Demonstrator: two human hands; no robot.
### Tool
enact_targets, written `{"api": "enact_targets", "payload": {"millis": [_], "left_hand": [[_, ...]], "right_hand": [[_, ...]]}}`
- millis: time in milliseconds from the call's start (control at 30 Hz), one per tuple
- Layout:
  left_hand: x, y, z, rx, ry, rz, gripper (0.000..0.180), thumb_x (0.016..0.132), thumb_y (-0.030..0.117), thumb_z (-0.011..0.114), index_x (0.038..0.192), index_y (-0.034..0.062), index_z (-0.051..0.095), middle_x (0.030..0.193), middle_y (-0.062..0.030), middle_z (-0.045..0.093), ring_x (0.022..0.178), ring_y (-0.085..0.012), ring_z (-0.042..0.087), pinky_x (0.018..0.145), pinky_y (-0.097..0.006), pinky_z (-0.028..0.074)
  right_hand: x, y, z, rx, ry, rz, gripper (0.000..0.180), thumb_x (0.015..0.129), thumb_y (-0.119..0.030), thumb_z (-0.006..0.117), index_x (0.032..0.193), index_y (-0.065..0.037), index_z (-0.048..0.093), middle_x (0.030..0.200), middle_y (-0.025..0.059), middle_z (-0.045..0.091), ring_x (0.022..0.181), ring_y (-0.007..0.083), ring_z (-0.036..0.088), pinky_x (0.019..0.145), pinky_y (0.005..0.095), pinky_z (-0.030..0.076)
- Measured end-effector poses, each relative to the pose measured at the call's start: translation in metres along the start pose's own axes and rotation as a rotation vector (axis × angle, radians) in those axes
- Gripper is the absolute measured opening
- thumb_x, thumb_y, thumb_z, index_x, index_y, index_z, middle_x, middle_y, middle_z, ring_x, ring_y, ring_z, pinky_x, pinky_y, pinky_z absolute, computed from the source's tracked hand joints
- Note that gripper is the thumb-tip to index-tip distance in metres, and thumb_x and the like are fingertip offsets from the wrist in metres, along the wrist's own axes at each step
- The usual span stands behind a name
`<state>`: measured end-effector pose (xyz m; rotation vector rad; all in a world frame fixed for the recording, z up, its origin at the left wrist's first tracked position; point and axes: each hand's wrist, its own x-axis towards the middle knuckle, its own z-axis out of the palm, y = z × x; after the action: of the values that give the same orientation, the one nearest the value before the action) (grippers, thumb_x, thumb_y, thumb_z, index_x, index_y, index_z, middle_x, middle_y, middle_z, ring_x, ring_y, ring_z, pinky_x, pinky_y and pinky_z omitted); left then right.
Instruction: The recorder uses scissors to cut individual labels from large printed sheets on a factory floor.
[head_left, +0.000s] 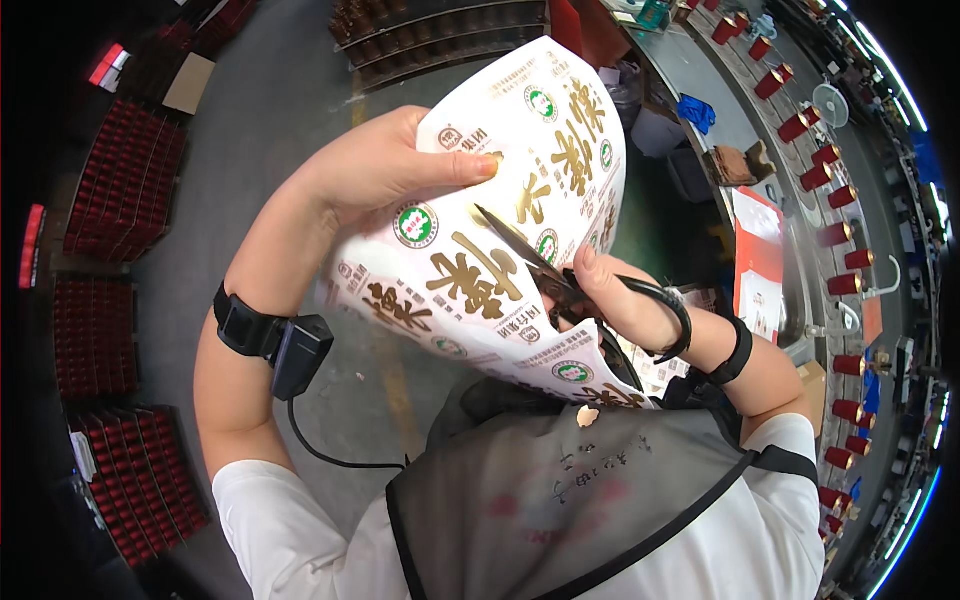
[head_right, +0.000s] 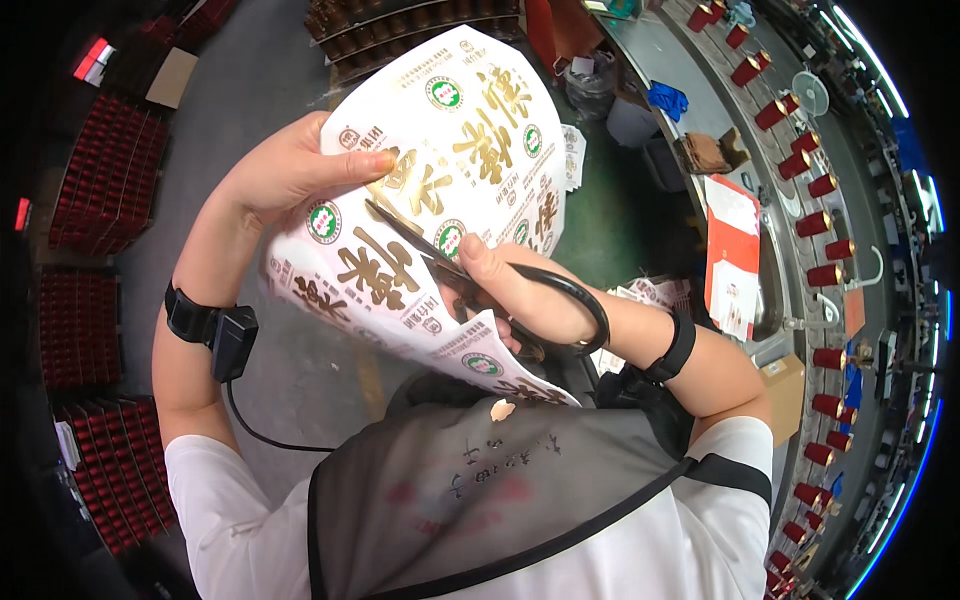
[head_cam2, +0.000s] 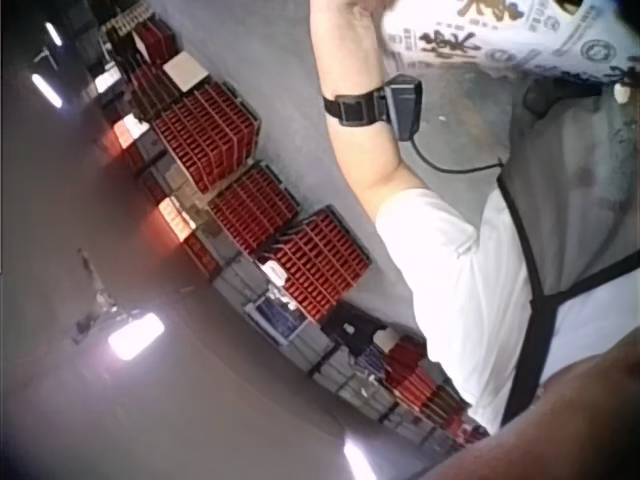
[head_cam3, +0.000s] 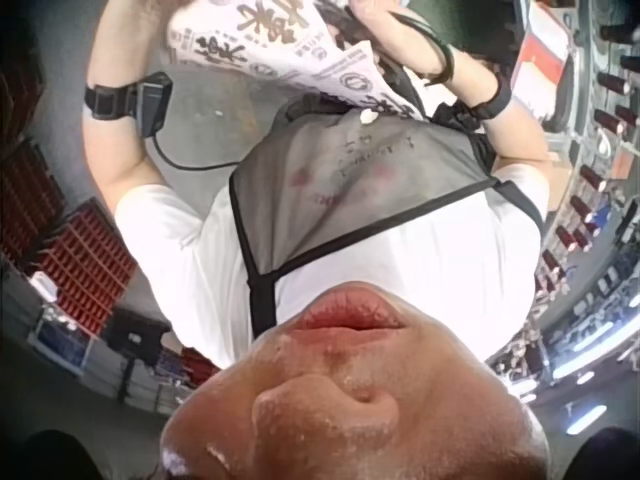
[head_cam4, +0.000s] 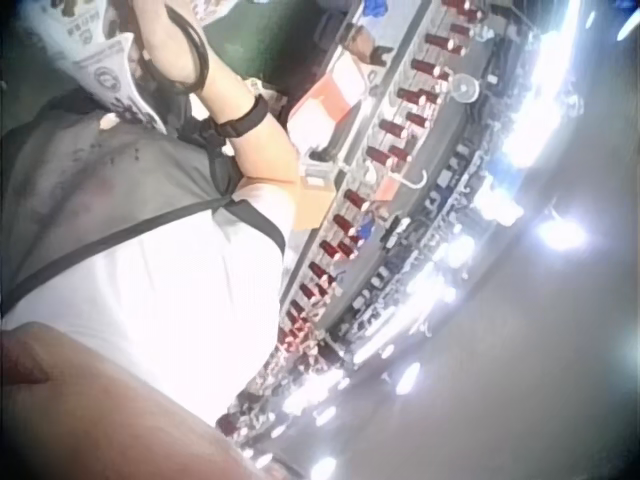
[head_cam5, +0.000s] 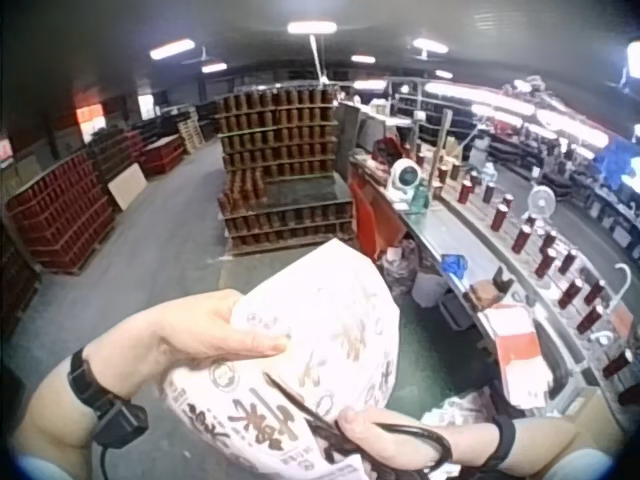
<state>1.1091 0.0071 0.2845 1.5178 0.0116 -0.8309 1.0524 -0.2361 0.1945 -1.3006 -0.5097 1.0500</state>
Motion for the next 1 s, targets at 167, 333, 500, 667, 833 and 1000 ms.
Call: {"api": "enact_targets", "payload": {"millis": [167, 333, 500, 667, 833, 1000], "left_hand": [[-0.002, -0.001, 0.000, -0.024, 0.044, -0.043, 0.036, 0.086, 0.010, 0.066, 0.116, -0.0068, 0.056, 0.107, -0.0155, 0.065, 0.093, -0.0169, 0.065, 0.081, -0.029, 0.054], [-0.007, 0.002, 0.000, -0.031, 0.166, -0.047, 0.037, 0.086, 0.011, 0.066, 0.116, -0.0075, 0.057, 0.107, -0.0159, 0.065, 0.094, -0.0167, 0.065, 0.081, -0.028, 0.053], [-0.009, -0.002, 0.015, -0.003, 0.299, -0.070, 0.037, 0.085, 0.015, 0.069, 0.112, -0.0065, 0.060, 0.105, -0.0133, 0.066, 0.091, -0.0147, 0.064, 0.080, -0.027, 0.052], [-0.010, -0.003, 0.019, 0.067, 0.363, -0.080, 0.035, 0.084, 0.015, 0.069, 0.112, -0.0049, 0.061, 0.104, -0.0101, 0.067, 0.089, -0.0128, 0.063, 0.080, -0.027, 0.051], [-0.012, -0.006, 0.020, 0.049, 0.387, -0.176, 0.034, 0.083, 0.014, 0.070, 0.111, -0.0042, 0.062, 0.104, -0.0089, 0.067, 0.090, -0.0113, 0.062, 0.081, -0.027, 0.050], [-0.007, -0.012, 0.028, -0.034, 0.405, -0.044, 0.038, 0.082, 0.024, 0.070, 0.111, -0.0009, 0.064, 0.102, -0.0108, 0.068, 0.089, -0.0139, 0.063, 0.082, -0.028, 0.048]], "right_hand": [[0.001, -0.009, -0.022, -0.060, -0.103, 0.115, 0.075, 0.092, -0.067, 0.019, 0.081, -0.006, 0.061, 0.052, -0.0033, 0.040, 0.045, 0.0070, 0.040, 0.044, 0.0226, 0.035], [0.015, -0.029, -0.049, -0.239, -0.272, 0.020, 0.074, 0.095, -0.062, 0.019, 0.082, -0.005, 0.066, 0.049, -0.0035, 0.038, 0.046, 0.0070, 0.039, 0.047, 0.0226, 0.035], [0.016, -0.042, -0.069, -0.120, -0.434, 0.172, 0.076, 0.094, -0.064, 0.018, 0.082, -0.004, 0.065, 0.050, -0.0041, 0.038, 0.046, 0.0063, 0.038, 0.047, 0.0220, 0.035], [0.020, -0.048, -0.083, -0.160, -0.510, 0.202, 0.074, 0.096, -0.060, 0.020, 0.081, -0.002, 0.064, 0.051, -0.0033, 0.039, 0.046, 0.0062, 0.038, 0.046, 0.0225, 0.035], [0.034, -0.053, -0.089, -0.266, -0.579, -0.001, 0.072, 0.096, -0.058, 0.026, 0.084, 0.000, 0.066, 0.048, -0.0010, 0.041, 0.042, 0.0076, 0.040, 0.042, 0.0231, 0.033], [0.042, -0.055, -0.093, -0.299, -0.650, -0.060, 0.052, 0.100, -0.042, 0.034, 0.081, -0.002, 0.062, 0.056, 0.0045, 0.049, 0.049, 0.0139, 0.049, 0.049, 0.0288, 0.040]]}}
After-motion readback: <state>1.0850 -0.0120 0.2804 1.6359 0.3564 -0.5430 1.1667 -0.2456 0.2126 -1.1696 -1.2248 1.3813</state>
